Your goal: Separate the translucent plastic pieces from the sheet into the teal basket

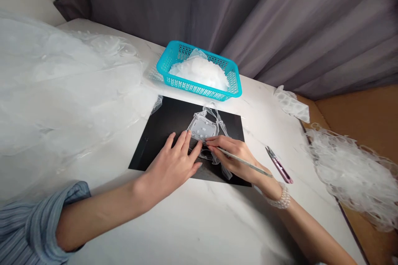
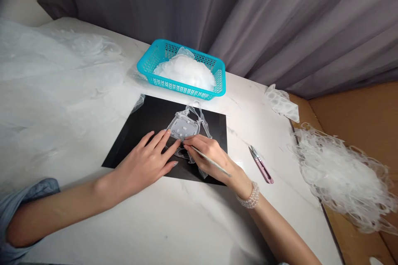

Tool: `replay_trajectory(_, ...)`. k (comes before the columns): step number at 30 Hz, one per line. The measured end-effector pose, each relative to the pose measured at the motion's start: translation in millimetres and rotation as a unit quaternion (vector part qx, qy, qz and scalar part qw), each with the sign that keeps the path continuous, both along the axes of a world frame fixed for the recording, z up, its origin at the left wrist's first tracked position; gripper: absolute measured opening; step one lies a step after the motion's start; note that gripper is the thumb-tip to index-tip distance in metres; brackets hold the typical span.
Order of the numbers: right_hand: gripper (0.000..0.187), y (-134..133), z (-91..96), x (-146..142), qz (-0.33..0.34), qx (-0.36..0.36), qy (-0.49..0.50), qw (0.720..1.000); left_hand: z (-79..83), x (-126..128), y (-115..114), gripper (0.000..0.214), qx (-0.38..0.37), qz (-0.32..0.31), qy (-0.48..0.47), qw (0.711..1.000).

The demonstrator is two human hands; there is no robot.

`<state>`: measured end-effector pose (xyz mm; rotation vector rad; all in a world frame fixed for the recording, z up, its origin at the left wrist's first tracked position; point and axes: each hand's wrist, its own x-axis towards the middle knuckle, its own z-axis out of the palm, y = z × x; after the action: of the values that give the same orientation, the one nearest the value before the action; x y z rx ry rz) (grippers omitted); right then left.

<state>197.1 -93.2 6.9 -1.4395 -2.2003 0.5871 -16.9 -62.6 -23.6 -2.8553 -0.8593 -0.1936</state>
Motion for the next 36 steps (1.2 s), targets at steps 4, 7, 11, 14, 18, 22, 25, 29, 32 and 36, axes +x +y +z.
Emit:
replay_trajectory(4,0.019,0.2,-0.1,0.2,-0.015,-0.005,-0.002,1.000,-2.7,1.1,-3.4,0.052,0.006,0.006,0.005,1.000)
replay_trajectory(7,0.019,-0.2,-2.5,0.1,-0.020,-0.003,0.007,1.000,-5.4,0.0,-3.8,0.053,0.004,0.006,0.004,1.000)
replay_trajectory(11,0.019,-0.5,-5.5,0.4,-0.023,-0.006,0.016,1.000,-5.5,0.9,-4.2,0.054,0.003,0.012,0.005,1.000)
replay_trajectory(14,0.018,0.2,-5.4,-0.2,-0.021,0.005,0.015,1.000,-2.6,5.2,-6.5,0.053,0.003,0.023,0.008,1.000)
replay_trajectory(18,0.017,2.3,-5.7,-2.9,-0.004,0.036,0.013,0.999,-0.2,11.7,-11.7,0.054,0.001,0.050,0.007,0.999)
replay_trajectory(22,0.020,4.6,-13.5,-5.0,0.042,0.094,-0.014,0.995,-2.3,13.8,-15.0,0.055,-0.009,0.060,0.001,0.998)
replay_trajectory(25,0.024,5.7,-21.9,-4.8,0.082,0.143,-0.074,0.984,-4.4,13.5,-15.7,0.053,-0.014,0.065,-0.009,0.998)
replay_trajectory(29,0.029,7.2,-27.3,-2.8,0.117,0.179,-0.140,0.967,-6.2,13.5,-16.5,0.050,-0.009,0.074,-0.017,0.997)
replay_trajectory(32,0.032,9.0,-24.5,-2.4,0.127,0.167,-0.176,0.962,-7.8,13.6,-16.6,0.050,-0.006,0.073,-0.022,0.997)
replay_trajectory(36,0.033,13.1,-15.9,-5.6,0.155,0.175,-0.209,0.950,-9.9,13.3,-14.9,0.051,0.000,0.066,-0.026,0.998)
